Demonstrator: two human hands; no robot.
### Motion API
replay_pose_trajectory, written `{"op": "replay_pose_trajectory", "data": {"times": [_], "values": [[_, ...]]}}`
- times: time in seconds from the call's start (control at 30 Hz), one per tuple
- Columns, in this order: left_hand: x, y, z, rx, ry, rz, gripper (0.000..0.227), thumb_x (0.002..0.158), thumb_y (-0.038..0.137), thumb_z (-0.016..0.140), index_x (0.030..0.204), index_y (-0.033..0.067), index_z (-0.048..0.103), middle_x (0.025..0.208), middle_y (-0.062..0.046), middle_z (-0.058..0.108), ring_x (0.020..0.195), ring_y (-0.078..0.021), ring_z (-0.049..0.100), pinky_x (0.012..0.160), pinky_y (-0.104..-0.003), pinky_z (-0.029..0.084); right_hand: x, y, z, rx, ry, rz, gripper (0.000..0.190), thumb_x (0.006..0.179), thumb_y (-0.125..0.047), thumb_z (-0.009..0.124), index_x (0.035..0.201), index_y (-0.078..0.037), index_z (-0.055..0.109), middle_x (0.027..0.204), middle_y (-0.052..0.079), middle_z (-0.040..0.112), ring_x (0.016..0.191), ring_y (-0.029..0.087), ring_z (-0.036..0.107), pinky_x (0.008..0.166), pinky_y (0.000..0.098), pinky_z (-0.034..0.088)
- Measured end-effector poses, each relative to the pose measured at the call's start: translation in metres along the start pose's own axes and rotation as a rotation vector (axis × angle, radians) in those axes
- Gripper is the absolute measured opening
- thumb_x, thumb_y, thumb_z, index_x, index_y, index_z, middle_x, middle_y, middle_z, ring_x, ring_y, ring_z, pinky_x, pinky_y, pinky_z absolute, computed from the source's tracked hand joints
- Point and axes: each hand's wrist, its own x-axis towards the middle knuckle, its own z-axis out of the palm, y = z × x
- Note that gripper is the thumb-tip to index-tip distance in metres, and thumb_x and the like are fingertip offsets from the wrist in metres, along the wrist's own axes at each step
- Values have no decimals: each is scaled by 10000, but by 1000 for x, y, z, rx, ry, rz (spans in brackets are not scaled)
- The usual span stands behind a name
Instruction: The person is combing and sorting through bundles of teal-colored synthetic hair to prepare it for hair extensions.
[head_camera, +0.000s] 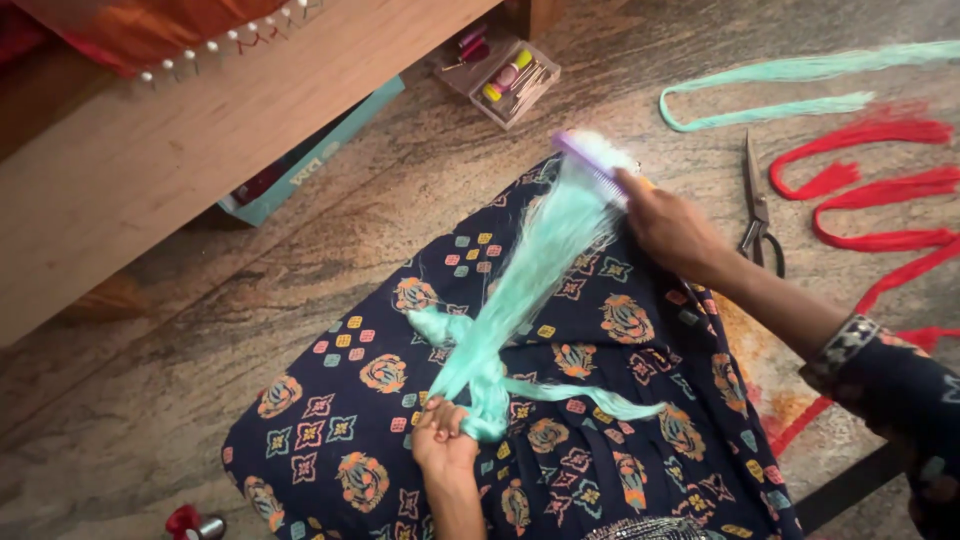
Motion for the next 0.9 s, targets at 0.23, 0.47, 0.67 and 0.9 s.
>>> {"op": "replay_pose_trajectory", "data": {"times": [0.23,0.47,0.67,0.9], "values": [[-1,0,1,-37,-30,3,261,1054,116,395,825,96,518,500,90,299,350,-34,250,368,-204,257,19,18,-7,15,181,269,489,1048,-196,490,1531,-170,421,744,293,647,648,464,644,587,578,494],[3,8,-2,-20,-15,-9,234,1018,87,393,819,95,518,500,83,315,339,-46,273,363,-218,255,8,12,-10,105,102,287,574,1013,-146,466,1570,-132,327,673,258,626,549,457,640,534,552,509],[5,8,5,-125,-37,-17,224,1022,50,376,844,78,509,518,81,315,369,-32,305,394,-206,285,12,29,-2,5,101,13,534,1038,-292,568,1517,-135,390,738,246,660,664,452,679,588,548,526],[0,15,2,-157,-28,-69,220,995,39,401,813,86,515,494,76,310,354,-40,301,385,-212,275,20,43,14,17,167,95,519,1044,-210,548,1539,-133,410,783,285,661,665,444,683,583,545,536]]}}
